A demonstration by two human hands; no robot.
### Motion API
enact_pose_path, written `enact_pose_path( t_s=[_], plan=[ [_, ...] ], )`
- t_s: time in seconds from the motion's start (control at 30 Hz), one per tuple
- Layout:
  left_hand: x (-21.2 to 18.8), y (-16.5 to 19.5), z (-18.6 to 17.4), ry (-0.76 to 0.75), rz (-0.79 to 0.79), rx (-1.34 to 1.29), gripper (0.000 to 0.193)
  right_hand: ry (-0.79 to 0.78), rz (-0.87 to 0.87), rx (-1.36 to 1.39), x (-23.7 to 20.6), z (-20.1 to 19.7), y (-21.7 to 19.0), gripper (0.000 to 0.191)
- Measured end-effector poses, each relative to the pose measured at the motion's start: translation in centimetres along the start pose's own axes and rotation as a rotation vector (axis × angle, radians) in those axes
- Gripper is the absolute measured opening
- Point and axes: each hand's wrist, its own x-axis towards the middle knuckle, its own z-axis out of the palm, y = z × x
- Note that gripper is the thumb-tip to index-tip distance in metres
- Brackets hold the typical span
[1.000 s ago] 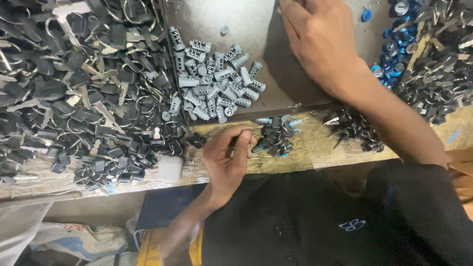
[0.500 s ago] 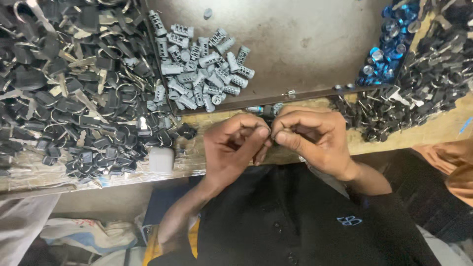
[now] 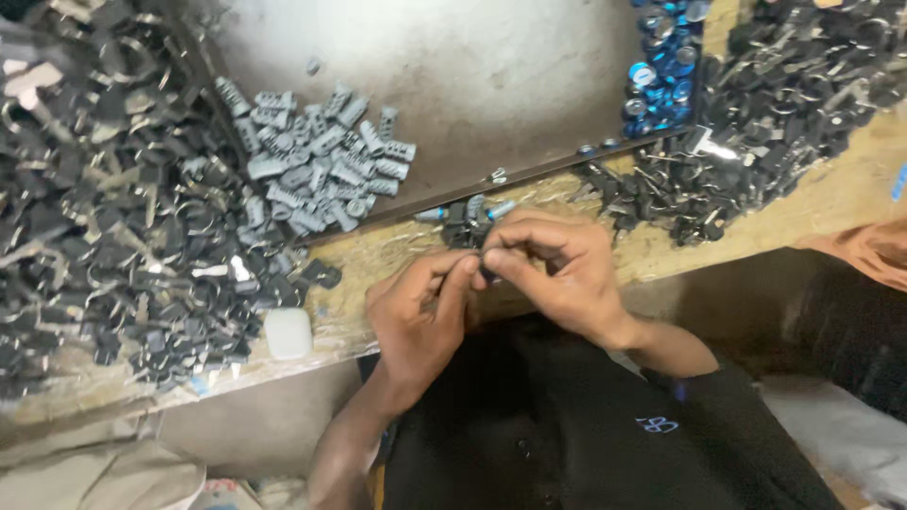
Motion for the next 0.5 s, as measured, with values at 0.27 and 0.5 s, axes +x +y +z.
enact_pose_path(
  t_s=[0.27,0.5],
  plan=[
    [0.6,-1.9,-0.4,-0.172,-0.552,-0.419,0.007,0.133,-0.045,-0.369,3.7,-5.8,-1.2,0.012],
    [0.3,-3.4,0.1,-0.062,-0.53,-0.481,0.007,0.219,-0.31,-0.899,11.4,-11.6,0.2,0.011]
  ],
)
